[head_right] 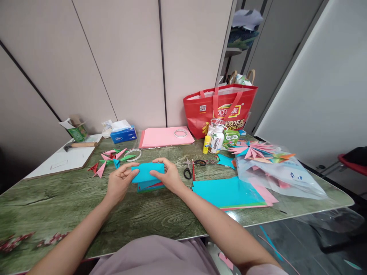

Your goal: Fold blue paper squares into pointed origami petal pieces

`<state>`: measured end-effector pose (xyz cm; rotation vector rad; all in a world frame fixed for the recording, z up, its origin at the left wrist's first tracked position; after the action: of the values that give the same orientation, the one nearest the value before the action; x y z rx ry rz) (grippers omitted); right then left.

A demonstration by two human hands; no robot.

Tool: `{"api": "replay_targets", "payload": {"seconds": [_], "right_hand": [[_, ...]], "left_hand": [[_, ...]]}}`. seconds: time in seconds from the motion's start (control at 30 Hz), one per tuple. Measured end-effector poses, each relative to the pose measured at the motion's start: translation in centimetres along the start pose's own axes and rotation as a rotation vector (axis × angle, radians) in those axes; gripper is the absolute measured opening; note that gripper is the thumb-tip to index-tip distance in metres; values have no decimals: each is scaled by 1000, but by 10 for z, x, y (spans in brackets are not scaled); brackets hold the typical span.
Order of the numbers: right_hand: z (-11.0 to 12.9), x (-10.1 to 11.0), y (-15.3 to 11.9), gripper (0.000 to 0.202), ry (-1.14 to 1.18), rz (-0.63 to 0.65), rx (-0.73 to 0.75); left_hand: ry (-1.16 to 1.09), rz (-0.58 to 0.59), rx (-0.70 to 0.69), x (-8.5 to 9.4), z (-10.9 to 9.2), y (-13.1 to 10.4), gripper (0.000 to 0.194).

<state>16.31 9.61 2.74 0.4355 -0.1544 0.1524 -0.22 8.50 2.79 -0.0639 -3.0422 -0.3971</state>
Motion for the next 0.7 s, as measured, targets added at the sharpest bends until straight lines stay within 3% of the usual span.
{"api": "replay_targets", "payload": {"seconds": [0.23,0.7], "right_hand": [[-4,1,0,32,5,-12,-20],[-2,6,1,23,-28,-46,-23]], "left_hand": [[75,-31,-86,3,-4,0,25],[48,-36,-61,3,-5,-1,23]]}}
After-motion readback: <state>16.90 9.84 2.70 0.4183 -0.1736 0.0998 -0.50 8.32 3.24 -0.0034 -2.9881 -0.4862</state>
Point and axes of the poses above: each hand's wrist, its own y-axis towards the middle knuckle, its own x-axis out of the back of the hand, z = x × y, the point moved 9 cm from there along y, towards the middle knuckle, and after that the axes turned 3 degrees about z, right-handed, at the moved point
